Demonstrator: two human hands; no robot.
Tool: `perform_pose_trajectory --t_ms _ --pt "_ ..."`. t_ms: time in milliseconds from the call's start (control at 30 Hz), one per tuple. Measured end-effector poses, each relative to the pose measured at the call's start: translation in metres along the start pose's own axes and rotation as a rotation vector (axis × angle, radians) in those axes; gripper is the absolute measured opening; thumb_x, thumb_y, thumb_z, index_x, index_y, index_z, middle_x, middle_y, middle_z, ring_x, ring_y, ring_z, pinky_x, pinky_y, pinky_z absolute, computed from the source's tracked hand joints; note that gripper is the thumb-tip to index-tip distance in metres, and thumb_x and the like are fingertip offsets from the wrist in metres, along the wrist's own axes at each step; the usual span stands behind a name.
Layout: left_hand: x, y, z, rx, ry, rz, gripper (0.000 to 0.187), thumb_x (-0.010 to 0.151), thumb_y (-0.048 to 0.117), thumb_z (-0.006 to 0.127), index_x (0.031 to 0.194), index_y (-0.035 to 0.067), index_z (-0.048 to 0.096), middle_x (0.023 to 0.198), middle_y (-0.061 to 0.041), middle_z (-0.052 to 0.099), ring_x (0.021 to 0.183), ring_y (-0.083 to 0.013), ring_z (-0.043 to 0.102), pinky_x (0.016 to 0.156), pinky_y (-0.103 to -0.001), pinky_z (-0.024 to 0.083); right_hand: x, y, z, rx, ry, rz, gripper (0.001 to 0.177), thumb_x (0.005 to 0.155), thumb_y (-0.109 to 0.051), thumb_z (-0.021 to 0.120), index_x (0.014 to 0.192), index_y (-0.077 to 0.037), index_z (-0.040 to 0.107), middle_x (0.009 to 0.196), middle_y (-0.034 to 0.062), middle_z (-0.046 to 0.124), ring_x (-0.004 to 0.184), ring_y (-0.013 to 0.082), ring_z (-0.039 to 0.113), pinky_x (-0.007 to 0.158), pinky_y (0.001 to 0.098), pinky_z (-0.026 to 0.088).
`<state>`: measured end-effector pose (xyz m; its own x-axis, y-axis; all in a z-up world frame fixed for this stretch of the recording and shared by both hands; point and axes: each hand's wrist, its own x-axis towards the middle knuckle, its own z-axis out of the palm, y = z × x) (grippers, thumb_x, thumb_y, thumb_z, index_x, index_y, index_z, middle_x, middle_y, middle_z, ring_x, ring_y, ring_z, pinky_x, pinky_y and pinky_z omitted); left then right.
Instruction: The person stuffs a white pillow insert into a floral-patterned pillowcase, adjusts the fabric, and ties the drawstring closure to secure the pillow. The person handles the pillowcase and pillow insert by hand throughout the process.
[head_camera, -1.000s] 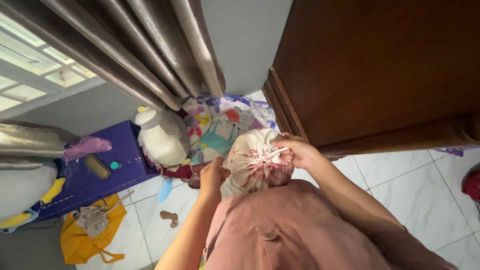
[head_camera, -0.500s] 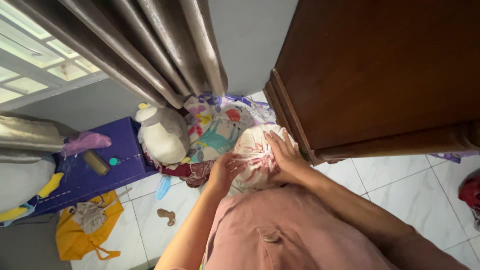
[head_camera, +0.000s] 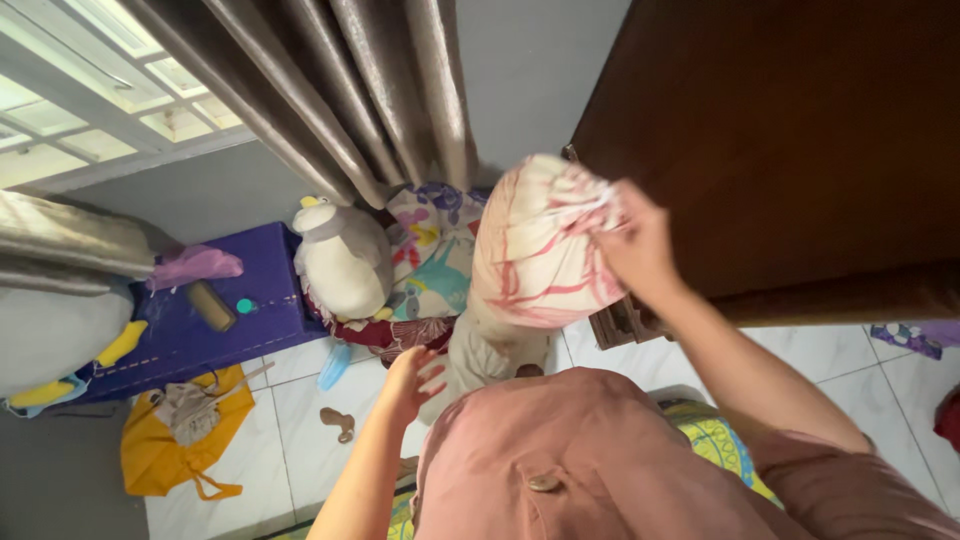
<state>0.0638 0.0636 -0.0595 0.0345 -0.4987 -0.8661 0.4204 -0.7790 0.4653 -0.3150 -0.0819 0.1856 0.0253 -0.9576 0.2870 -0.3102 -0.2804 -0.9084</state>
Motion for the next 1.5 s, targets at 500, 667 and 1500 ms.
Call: perform_pose_trajectory --t_ms 500,667,1500 --pt "-0.040 0.065 0.094 -0.579 -0.519 0.079 0.138 0.068 0.107 0.033 0.167 0.013 0.021 0.165 -0.017 0.037 0.144 -0.0461 0.042 0.107 -0.080 0.029 0.013 -0.063 -0.218 0.092 0.595 0.122 0.024 0.114 -0.009 0.056 0.136 -0.002 0.057 0.121 0.0086 0.062 0.104 0.0187 0.059 0.091 0.0364 0.053" --pt "-0.084 0.160 0.090 -0.802 -0.617 0.707 0.103 0.088 0.082 0.045 0.163 0.013 0.030 0.162 -0.016 0.040 0.142 -0.0414 0.041 0.112 -0.067 0.026 -0.015 -0.046 -0.229 0.128 0.609 0.236 0.033 0.112 -0.015 0.057 0.143 -0.003 0.054 0.132 0.0108 0.062 0.114 0.0222 0.060 0.097 0.0398 0.053" --pt "-0.190 0.112 0.239 0.736 -0.556 1.003 0.059 0.107 0.054 0.059 0.127 -0.001 0.071 0.119 -0.022 0.076 0.105 -0.0303 0.070 0.097 -0.042 0.057 -0.007 0.019 -0.033 0.347 -0.269 0.573 0.048 0.107 -0.041 0.054 0.142 -0.008 0.061 0.135 0.0021 0.068 0.125 0.0112 0.062 0.106 0.0297 0.050"
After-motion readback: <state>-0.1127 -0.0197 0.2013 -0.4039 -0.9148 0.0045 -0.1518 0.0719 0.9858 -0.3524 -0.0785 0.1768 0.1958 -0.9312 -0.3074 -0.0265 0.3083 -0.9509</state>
